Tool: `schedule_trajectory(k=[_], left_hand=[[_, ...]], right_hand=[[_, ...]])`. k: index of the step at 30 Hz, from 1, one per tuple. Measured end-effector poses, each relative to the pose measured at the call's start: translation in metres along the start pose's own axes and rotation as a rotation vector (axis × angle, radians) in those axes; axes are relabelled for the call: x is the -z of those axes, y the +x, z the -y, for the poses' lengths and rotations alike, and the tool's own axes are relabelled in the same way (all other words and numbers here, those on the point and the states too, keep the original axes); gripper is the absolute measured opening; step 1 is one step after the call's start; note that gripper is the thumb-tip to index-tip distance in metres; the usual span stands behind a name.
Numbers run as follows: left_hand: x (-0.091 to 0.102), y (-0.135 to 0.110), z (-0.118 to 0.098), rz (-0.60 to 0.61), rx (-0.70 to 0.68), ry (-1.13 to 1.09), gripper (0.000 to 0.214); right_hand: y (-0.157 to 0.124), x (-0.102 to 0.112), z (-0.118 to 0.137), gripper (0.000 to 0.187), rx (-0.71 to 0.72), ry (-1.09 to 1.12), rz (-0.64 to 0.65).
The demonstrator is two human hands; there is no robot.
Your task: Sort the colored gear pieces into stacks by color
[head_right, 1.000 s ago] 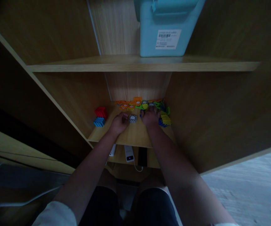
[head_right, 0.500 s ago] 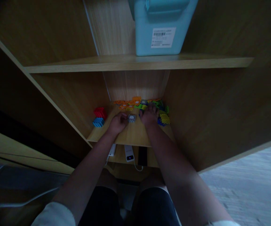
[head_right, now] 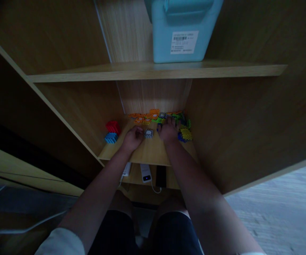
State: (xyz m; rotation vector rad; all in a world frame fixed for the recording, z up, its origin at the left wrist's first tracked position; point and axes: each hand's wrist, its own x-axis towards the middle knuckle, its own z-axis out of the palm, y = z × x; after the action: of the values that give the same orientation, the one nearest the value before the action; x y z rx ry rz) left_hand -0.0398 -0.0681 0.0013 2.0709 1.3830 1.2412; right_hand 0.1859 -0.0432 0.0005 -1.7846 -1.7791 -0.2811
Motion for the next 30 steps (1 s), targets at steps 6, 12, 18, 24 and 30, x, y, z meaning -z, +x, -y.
schedule_trajectory(k=[6,12,18,24,30], left_hand=[[0.003,0.000,-0.005,-0.074,-0.047,0.013,0.027],[0.005,-0.002,-0.008,-0.093,-0.099,0.032,0.023],[0.010,-0.003,-0.014,-0.083,-0.220,0.014,0.038],[0.011,-0.003,-0.016,-0.068,-0.201,0.012,0.018],[0.013,-0.003,-0.016,-0.102,-0.174,0.016,0.022]], right_hand=[[-0.005,0.022,0.006,0.037,0.150,0.125,-0.083],[-0.013,0.028,0.014,0.035,0.185,0.342,-0.040],[-0.026,0.034,0.031,0.040,0.379,0.449,0.021],[-0.026,0.034,0.032,0.026,0.456,0.452,0.068],[-0.028,0.039,0.030,0.024,0.398,0.555,0.088]])
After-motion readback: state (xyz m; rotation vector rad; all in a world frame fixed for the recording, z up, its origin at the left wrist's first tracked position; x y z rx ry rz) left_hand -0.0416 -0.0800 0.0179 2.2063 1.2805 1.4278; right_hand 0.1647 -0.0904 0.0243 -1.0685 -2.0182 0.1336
